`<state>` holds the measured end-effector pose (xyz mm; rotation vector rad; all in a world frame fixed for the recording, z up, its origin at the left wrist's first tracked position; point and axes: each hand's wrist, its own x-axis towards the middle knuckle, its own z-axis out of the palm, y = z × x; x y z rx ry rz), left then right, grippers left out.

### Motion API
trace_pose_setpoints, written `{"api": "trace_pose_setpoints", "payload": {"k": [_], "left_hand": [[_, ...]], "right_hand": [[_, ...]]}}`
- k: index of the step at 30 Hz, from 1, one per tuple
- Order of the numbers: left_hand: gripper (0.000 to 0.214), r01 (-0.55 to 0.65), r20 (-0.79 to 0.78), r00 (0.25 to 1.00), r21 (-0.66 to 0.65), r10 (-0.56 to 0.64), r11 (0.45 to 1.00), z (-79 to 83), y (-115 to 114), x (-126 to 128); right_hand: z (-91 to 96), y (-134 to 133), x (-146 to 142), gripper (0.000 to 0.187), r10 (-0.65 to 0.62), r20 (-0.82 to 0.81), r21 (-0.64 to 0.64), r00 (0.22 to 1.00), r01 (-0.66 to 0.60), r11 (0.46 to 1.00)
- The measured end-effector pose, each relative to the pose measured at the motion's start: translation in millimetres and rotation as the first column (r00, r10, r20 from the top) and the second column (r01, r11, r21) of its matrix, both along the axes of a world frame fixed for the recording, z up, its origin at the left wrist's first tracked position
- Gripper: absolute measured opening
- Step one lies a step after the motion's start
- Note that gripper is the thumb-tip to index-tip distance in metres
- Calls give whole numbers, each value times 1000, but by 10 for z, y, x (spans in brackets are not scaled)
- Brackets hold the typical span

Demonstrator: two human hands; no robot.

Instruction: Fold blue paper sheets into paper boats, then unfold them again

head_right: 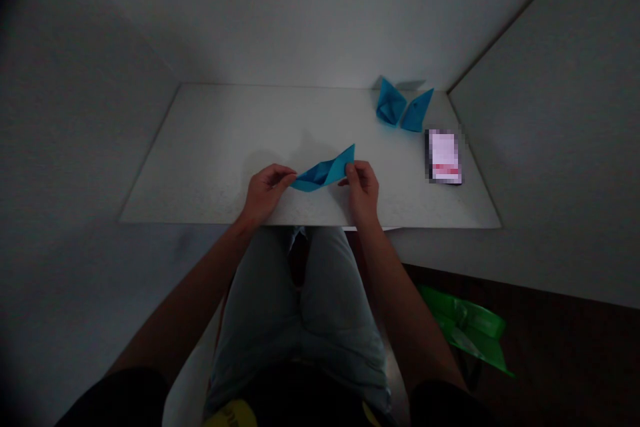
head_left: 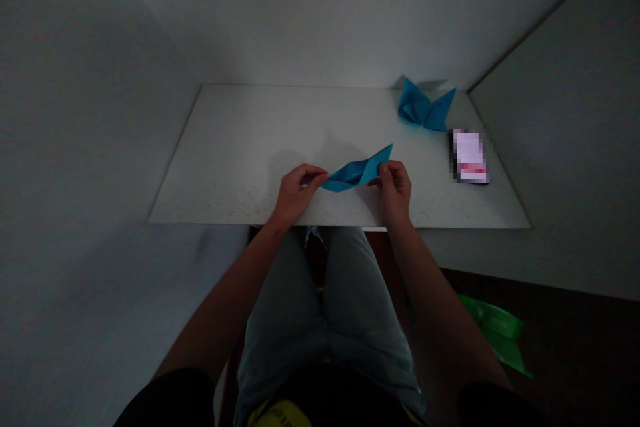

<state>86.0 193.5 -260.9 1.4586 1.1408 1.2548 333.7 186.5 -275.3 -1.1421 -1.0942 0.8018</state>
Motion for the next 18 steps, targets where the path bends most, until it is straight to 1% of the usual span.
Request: {"api": "trace_pose_setpoints", "payload": {"k": [3,5,7,9,11,13,15,16,17,18], "left_hand": [[33,-76,13,997,6,76,997,-20,19,-3],[35,-123,11,992,14,123,992,-23,25,-6],[38,-135,8,991,35,135,990,-12,20,-11],[42,-81,-9,997,79,82,994,11,4,-16],[49,26,-45,999,128,-21,991,40,-17,-14],[66,143,-94,987,146,-130,979,67,-36,1],[82,233,-171,963,128,-210,964,91,-47,25],[85,263,-221,947,113,-234,958,102,-48,37],[81,285,-273,929,95,-250,954,111,-46,47],[71,298,-314,912,70,-263,952,120,-43,53]], "right_hand": [[-49,29,10,51,-67,-38,-20,997,66,998],[-58,37,5,50,-54,-31,-15,998,53,998],[-44,34,-4,49,-34,-21,-2,999,33,999],[-8,19,-17,47,-17,-12,17,1000,17,1000],[43,-7,-38,44,13,14,37,1000,-13,999],[97,-39,-68,40,53,66,41,996,-56,998],[141,-68,-102,38,79,121,29,989,-84,996],[156,-79,-118,39,85,142,23,986,-89,996],[166,-85,-132,40,86,154,18,984,-90,996],[171,-88,-144,42,87,157,11,984,-90,996]]}}
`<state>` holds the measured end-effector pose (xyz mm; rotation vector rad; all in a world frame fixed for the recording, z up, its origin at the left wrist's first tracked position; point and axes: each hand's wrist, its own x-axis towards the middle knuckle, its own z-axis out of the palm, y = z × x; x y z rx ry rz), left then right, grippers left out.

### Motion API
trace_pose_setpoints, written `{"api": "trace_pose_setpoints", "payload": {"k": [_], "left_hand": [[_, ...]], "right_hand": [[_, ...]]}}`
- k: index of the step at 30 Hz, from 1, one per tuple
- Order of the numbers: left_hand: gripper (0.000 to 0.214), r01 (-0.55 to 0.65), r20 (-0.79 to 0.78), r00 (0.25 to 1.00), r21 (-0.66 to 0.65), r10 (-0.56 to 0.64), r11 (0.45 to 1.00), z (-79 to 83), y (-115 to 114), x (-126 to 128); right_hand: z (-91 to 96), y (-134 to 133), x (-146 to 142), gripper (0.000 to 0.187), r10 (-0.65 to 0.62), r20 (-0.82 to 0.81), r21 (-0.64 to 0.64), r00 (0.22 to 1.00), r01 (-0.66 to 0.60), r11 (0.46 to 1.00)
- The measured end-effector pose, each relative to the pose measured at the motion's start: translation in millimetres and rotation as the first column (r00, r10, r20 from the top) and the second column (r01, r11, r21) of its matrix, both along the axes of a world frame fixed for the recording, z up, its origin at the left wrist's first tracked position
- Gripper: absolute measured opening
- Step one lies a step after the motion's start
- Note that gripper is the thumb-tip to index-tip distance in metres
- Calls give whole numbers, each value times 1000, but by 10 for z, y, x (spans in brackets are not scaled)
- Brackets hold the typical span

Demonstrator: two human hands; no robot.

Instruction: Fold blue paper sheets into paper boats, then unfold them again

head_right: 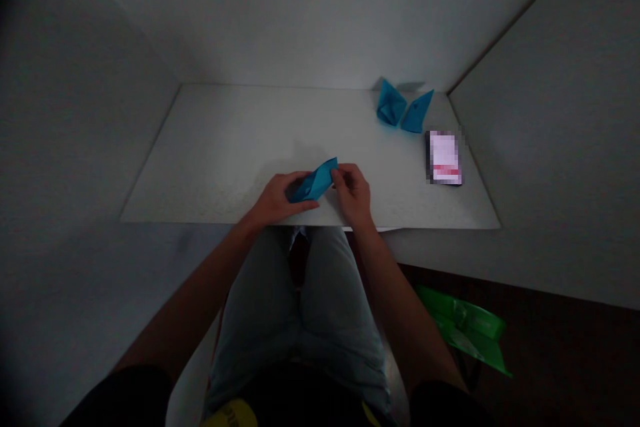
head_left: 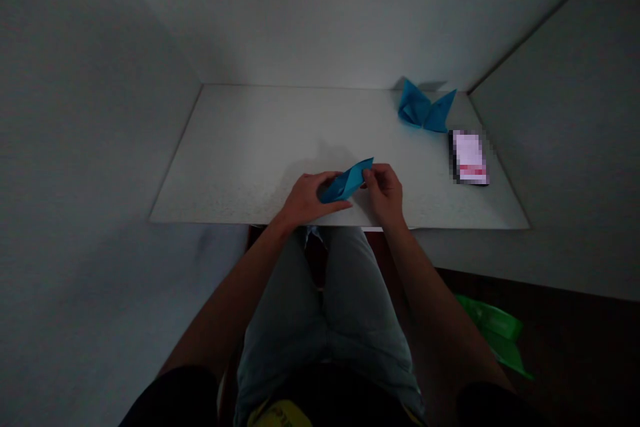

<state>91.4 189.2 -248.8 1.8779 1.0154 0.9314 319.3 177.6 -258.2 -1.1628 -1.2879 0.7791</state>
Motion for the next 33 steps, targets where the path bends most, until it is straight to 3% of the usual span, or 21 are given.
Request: {"api": "trace_pose_setpoints", "payload": {"k": [3,6,10,18,25,33], "left_hand": [[41,2,-39,999,-87,-5,996,21,14,-3],[38,-4,-5,1000,-162,3,987,27,22,-16],[34,-12,-30,1000,-135,8,991,3,33,-11],[33,56,-72,995,-132,-66,990,-41,62,-12],[43,75,-31,996,-235,-85,969,26,35,-22],[51,84,-180,977,-186,-118,979,77,53,-14]], "right_hand": [[-10,5,-11,50,25,-25,-52,999,-26,998],[-34,7,5,54,130,-41,-116,991,-134,984],[-40,-12,29,52,231,42,-163,972,-222,961],[-13,11,43,71,-45,63,-144,997,53,988],[-63,83,118,61,-247,-75,-75,966,242,967],[28,48,141,63,-253,-53,-109,966,246,963]]}}
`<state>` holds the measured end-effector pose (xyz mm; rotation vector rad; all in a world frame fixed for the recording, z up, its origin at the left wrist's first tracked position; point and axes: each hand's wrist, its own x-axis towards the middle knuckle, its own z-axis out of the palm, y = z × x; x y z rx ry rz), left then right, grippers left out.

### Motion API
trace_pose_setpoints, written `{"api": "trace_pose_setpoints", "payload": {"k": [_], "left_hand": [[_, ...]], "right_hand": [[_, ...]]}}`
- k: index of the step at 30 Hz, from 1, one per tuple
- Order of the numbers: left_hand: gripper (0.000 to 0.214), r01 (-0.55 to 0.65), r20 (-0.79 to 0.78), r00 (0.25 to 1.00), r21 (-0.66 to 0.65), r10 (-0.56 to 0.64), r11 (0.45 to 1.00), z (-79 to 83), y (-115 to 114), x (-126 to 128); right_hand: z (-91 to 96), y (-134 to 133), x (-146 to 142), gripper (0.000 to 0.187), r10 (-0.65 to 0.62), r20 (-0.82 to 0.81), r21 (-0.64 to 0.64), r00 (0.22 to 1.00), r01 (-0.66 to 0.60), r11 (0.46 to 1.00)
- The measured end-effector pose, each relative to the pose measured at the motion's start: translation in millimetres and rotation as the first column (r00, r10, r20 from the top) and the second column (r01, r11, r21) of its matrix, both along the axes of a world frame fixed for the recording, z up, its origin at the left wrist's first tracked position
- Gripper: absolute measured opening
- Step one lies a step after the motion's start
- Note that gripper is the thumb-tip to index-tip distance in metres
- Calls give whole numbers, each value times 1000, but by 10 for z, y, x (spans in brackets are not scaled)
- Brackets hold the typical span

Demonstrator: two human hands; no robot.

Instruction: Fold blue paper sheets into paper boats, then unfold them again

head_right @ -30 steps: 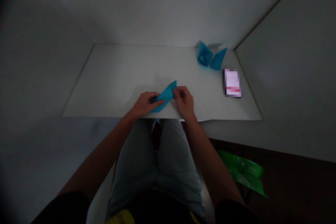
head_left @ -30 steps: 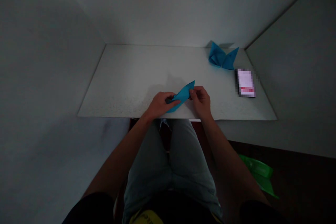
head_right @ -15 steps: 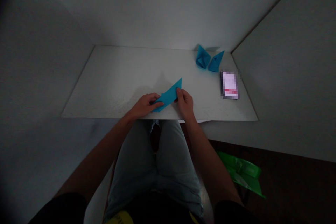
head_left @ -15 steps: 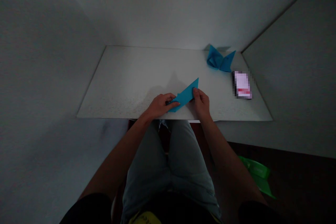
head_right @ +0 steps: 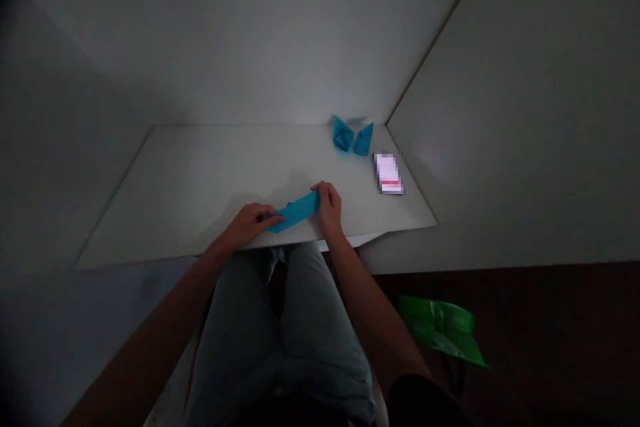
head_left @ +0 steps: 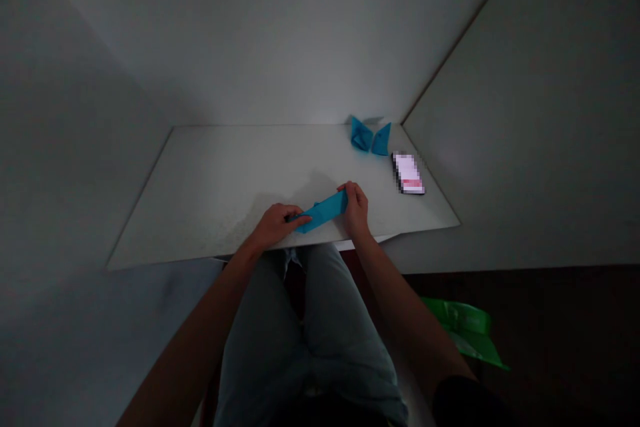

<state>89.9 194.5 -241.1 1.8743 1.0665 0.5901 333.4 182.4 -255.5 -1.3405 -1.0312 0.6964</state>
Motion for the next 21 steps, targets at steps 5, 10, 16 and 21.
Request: {"api": "trace_pose_setpoints", "payload": {"k": [5,10,16,21], "left_hand": [[51,-182,88,980,6,180,983,50,-26,18],[44,-310,167,934,-70,317,948,93,-34,9],[48,-365,177,907,-129,383,922,98,-9,-13],[53,-346,218,907,-102,360,933,64,19,-6]], "right_hand": [[31,-154,263,67,40,38,-9,998,-40,999],[133,-426,578,51,226,160,28,961,-234,972],[304,-674,817,37,526,429,-40,734,-567,823],[272,-741,833,30,578,686,-173,442,-673,719]]}}
